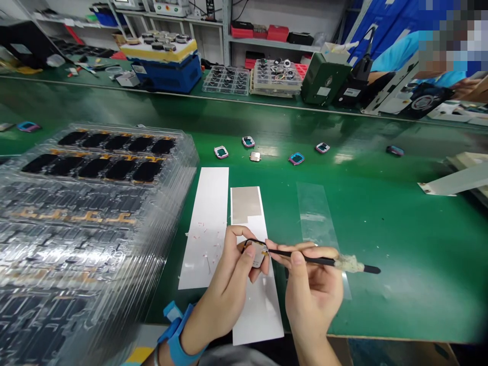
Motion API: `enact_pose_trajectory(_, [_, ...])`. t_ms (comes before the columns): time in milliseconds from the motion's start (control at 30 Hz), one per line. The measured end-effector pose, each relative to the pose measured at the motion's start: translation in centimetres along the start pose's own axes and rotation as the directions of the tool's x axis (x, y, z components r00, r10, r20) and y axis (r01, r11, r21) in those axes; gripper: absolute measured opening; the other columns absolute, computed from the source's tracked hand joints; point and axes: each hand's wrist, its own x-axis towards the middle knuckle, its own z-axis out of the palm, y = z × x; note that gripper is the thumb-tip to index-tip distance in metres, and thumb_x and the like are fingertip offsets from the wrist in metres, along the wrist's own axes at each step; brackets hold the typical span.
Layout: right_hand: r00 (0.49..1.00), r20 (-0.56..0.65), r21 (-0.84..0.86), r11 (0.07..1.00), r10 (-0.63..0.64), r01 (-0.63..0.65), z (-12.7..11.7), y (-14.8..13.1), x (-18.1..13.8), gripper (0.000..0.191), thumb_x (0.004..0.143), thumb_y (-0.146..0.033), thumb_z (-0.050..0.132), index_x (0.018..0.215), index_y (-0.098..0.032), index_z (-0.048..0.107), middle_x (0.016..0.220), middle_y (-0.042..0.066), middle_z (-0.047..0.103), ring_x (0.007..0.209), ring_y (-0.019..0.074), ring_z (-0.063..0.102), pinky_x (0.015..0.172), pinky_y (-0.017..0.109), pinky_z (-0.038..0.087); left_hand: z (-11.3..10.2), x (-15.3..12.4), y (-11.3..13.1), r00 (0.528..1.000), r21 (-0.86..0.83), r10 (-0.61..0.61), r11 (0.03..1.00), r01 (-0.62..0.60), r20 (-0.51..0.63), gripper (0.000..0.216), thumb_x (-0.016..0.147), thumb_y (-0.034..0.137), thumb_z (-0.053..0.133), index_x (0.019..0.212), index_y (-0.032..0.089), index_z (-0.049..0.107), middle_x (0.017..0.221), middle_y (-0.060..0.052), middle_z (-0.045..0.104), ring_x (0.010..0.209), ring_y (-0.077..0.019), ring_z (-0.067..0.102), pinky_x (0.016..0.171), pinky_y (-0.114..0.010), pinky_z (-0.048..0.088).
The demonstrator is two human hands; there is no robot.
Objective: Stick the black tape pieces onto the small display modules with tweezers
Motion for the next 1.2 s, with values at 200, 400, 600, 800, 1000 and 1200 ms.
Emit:
enact_pose_trajectory(200, [1.000,-0.002,-0.021,1.000,-0.007,0.007,-0.07,-0.03,0.03,0.011,0.095,-0.016,0.055,0.095,-0.026,0.052,0.082,0.001,0.066,0.083,0.0194,0.076,0.058,0.027,0.065,0.08,-0.10,-0.09,1.000,0.014,0.002,1.000,-0.002,-0.014,0.013,0.107,0.036,0.030,0.105,0.025,0.038,0.075,0.003,0.057,0.066,-0.0138,0.046,0.067,-0.030,0.038])
enact_pose_trajectory(400, [1.000,-0.007,0.004,1.000,0.005,-0.005,-0.14,0.06,-0.09,0.011,0.095,-0.014,0.055,0.094,-0.026,0.054,0.083,0.000,0.065,0.082,0.0179,0.076,0.058,0.025,0.064,0.06,0.00,0.02,1.000,0.015,-0.009,1.000,0.009,-0.012,0.015,0.107,0.038,0.030,0.105,0.025,0.038,0.075,0.003,0.057,0.067,-0.0132,0.046,0.068,-0.029,0.038])
enact_pose_trajectory(600, [1.000,-0.005,-0.006,1.000,0.014,-0.014,-0.23,0.03,0.01,0.011,0.095,-0.016,0.056,0.094,-0.026,0.053,0.083,0.001,0.065,0.081,0.0180,0.075,0.057,0.025,0.064,0.20,-0.01,-0.02,0.999,-0.007,-0.005,1.000,0.005,-0.041,0.019,0.105,0.043,0.035,0.103,0.025,0.041,0.074,0.002,0.058,0.065,-0.0144,0.045,0.067,-0.030,0.039])
enact_pose_trajectory(800, [1.000,-0.013,-0.030,0.999,0.013,-0.013,-0.29,0.09,0.06,0.009,0.094,-0.018,0.058,0.094,-0.026,0.054,0.083,0.001,0.065,0.080,0.0171,0.075,0.057,0.024,0.064,0.34,-0.12,-0.21,0.998,-0.008,0.016,1.000,-0.016,-0.059,0.017,0.104,0.042,0.039,0.103,0.025,0.041,0.074,0.002,0.057,0.066,-0.0146,0.048,0.066,-0.029,0.041])
enact_pose_trajectory(1000, [0.997,-0.011,0.023,0.997,0.080,-0.080,-0.37,0.18,0.15,0.009,0.094,-0.018,0.058,0.095,-0.026,0.056,0.083,-0.001,0.064,0.079,0.0161,0.075,0.059,0.024,0.065,0.08,-0.01,-0.33,0.998,0.027,0.051,0.998,-0.050,-0.047,0.020,0.105,0.044,0.037,0.100,0.024,0.041,0.074,0.002,0.055,0.068,-0.0136,0.050,0.063,-0.027,0.040])
enact_pose_trajectory(1200, [0.994,0.010,0.051,0.993,0.105,-0.105,-0.48,0.24,0.28,0.008,0.094,-0.018,0.059,0.094,-0.026,0.057,0.083,-0.002,0.064,0.077,0.0165,0.075,0.058,0.026,0.065,0.03,0.07,-0.45,0.999,0.082,0.042,0.996,-0.039,-0.032,0.019,0.105,0.044,0.036,0.099,0.026,0.035,0.073,0.004,0.052,0.068,-0.0132,0.048,0.058,-0.024,0.036])
